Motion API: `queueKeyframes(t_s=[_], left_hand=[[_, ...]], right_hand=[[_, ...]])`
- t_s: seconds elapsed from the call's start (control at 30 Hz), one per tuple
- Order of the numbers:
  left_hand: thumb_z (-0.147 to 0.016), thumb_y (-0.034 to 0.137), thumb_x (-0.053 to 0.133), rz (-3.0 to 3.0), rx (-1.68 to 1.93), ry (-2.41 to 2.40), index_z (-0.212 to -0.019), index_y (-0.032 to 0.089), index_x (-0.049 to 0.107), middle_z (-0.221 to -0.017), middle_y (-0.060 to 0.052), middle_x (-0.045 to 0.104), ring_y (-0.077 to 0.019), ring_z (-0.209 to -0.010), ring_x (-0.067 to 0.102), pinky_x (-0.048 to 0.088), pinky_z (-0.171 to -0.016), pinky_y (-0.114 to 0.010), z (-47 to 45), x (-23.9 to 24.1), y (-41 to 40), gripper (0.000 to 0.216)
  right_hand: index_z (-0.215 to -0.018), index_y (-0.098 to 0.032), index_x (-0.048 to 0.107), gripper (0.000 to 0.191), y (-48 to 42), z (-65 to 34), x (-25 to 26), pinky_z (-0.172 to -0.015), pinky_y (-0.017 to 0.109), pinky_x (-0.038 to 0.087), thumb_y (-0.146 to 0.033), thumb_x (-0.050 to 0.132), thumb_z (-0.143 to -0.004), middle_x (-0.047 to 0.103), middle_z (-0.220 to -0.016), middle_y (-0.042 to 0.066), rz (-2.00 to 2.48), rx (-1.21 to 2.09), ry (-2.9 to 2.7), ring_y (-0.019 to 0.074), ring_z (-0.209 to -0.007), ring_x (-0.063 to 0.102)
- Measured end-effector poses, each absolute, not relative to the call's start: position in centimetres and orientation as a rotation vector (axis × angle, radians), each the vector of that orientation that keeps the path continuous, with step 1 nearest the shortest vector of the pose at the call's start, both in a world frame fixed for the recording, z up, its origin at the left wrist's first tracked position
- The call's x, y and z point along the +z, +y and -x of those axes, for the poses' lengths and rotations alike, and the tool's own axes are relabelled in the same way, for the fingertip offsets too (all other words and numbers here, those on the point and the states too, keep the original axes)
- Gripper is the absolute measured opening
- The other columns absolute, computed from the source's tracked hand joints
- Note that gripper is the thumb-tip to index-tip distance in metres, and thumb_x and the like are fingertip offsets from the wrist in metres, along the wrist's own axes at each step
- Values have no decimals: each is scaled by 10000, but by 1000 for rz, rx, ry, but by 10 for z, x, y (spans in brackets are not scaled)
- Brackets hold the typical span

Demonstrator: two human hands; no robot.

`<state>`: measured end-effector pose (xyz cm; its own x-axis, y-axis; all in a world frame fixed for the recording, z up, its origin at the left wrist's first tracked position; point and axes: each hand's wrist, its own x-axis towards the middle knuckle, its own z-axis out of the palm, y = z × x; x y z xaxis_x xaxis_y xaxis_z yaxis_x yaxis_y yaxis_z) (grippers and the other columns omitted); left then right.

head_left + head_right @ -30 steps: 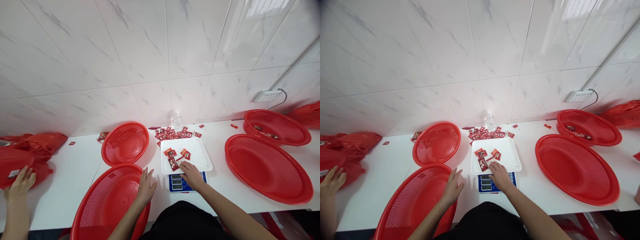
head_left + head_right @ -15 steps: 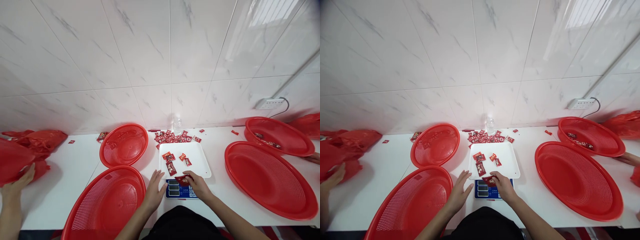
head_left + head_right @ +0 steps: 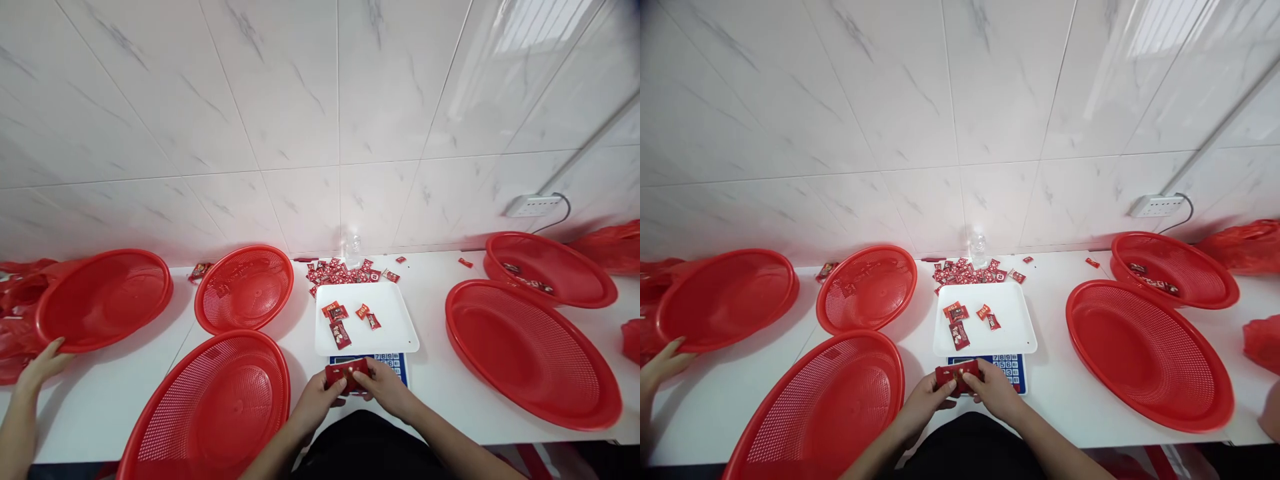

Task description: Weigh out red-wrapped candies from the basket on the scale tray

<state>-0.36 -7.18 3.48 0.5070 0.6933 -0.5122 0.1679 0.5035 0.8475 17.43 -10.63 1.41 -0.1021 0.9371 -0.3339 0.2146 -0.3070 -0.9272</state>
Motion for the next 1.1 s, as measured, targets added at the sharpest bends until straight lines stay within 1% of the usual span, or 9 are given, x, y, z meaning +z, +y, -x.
queueKeyframes(t_s=[0.07, 0.13, 0.23, 0.37, 0.57, 0.77, 0.9, 0.97, 1.1], left_hand=[[-772, 455, 612, -987, 449, 1051, -1130, 166, 597, -1105, -106, 648, -228, -984, 594, 463, -820, -355, 8, 36, -68, 460], [-769, 453, 617, -952, 483, 1074, -1130, 162, 590, -1108, -109, 644, -221, -975, 597, 467, -826, -355, 13, 37, -63, 464], [-769, 470, 610, -947, 484, 1091, -1105, 156, 595, -1072, -108, 655, -207, -945, 602, 471, -814, -340, 22, 38, -58, 460], [-761, 493, 608, -994, 451, 1114, -1070, 156, 610, -1040, -100, 664, -195, -908, 601, 464, -796, -324, 30, 36, -60, 457], [-766, 505, 594, -1027, 392, 1088, -1082, 169, 603, -1039, -91, 663, -192, -908, 595, 448, -799, -326, 35, 37, -65, 461], [-772, 496, 591, -1040, 403, 1086, -1072, 178, 610, -1044, -88, 660, -194, -910, 589, 442, -801, -329, 41, 33, -65, 438], [-769, 479, 604, -1025, 429, 1087, -1057, 176, 612, -999, -83, 669, -183, -873, 589, 443, -782, -317, 44, 24, -65, 418], [-771, 478, 603, -1015, 431, 1085, -1053, 176, 615, -990, -82, 670, -181, -864, 591, 441, -776, -313, 44, 21, -65, 413], [-747, 496, 622, -1017, 394, 1075, -1054, 178, 622, -1003, -86, 667, -192, -867, 595, 438, -769, -315, 40, 22, -62, 443]], right_hand=[[-981, -188, 582, 311, -100, -183, 9, -640, 297, 541, -433, 413, -891, 672, -910, 30, 1625, 1369, -1350, 171, -803, 650], [-1052, -179, 566, 301, -88, -195, 3, -760, 345, 521, -400, 417, -911, 645, -1013, 49, 1753, 1211, -1404, 170, -890, 625], [-1171, -179, 520, 332, -66, -215, -6, -932, 453, 418, -361, 494, -894, 526, -1234, 87, 1942, 934, -1496, 213, -1091, 525], [-1252, -212, 473, 389, -41, -228, -17, -998, 514, 335, -339, 514, -886, 410, -1363, 87, 2076, 713, -1645, 259, -1215, 418], [-1140, -181, 550, 294, -39, -220, -32, -955, 480, 390, -314, 533, -879, 509, -1258, 76, 2055, 682, -1748, 230, -1141, 487], [-1005, -158, 592, 225, -63, -219, -40, -858, 394, 462, -333, 513, -889, 588, -1101, 59, 1955, 805, -1517, 175, -984, 567], [-921, -176, 582, 221, -86, -227, -42, -692, 327, 512, -354, 457, -888, 639, -973, 35, 1863, 913, -1214, 132, -728, 604], [-862, -202, 576, 222, -98, -234, -42, -594, 299, 512, -381, 446, -844, 650, -1010, 32, 1820, 953, -1064, 116, -597, 576], [-839, -206, 580, 260, -120, -255, -42, -534, 274, 498, -439, 529, -737, 638, -1060, 50, 1767, 949, -786, 108, -552, 552]])
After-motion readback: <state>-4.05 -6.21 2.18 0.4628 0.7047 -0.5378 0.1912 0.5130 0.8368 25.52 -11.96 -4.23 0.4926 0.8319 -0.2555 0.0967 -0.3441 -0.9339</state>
